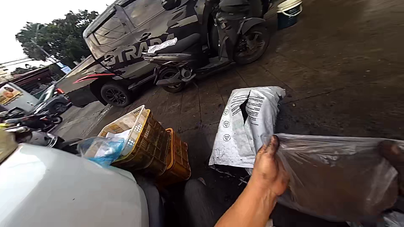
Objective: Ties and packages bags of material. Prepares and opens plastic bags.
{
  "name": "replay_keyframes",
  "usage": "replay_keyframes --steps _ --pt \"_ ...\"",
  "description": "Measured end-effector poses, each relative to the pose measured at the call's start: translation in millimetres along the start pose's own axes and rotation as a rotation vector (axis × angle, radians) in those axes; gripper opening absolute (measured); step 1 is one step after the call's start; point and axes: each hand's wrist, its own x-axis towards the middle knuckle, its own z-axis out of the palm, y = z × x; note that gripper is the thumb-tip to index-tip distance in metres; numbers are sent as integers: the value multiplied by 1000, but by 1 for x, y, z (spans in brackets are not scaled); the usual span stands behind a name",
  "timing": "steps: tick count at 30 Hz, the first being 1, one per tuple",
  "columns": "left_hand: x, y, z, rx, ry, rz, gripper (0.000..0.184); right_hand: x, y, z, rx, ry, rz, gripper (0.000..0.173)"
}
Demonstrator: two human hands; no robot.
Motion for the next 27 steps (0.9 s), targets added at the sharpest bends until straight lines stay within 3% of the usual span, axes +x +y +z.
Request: replay_keyframes --steps 3,6,8,10,12,18,20,24,27 --pt "3 -4 -7 -29 -64 -8 31 6 5 -9 227 -136 41 23" --pt "15 -6 -4 -16 -153 -1 42 20 9 -17 452 -544 13 31" --pt "17 -7 4 81 -141 -4 43 24 12 -17 547 -643 44 33" --pt "19 -9 13 278 -137 10 39 26 12 -10 570 -635 101 34" --pt "17 -14 19 440 -137 51 37 23 8 -3 426 -600 116 34" --pt "20 -20 22 449 -219 69 32 28 5 -1 -93 -465 -54 36" --pt "21 -26 31 652 -154 226 29 29 -1 5 -250 -396 -189 37" --pt "35 -39 22 1252 -97 781 26 45 -1 15 -528 -360 -324 40" --pt "52 -47 14 1501 -85 893 24 51 13 18 -567 -343 -267 38"
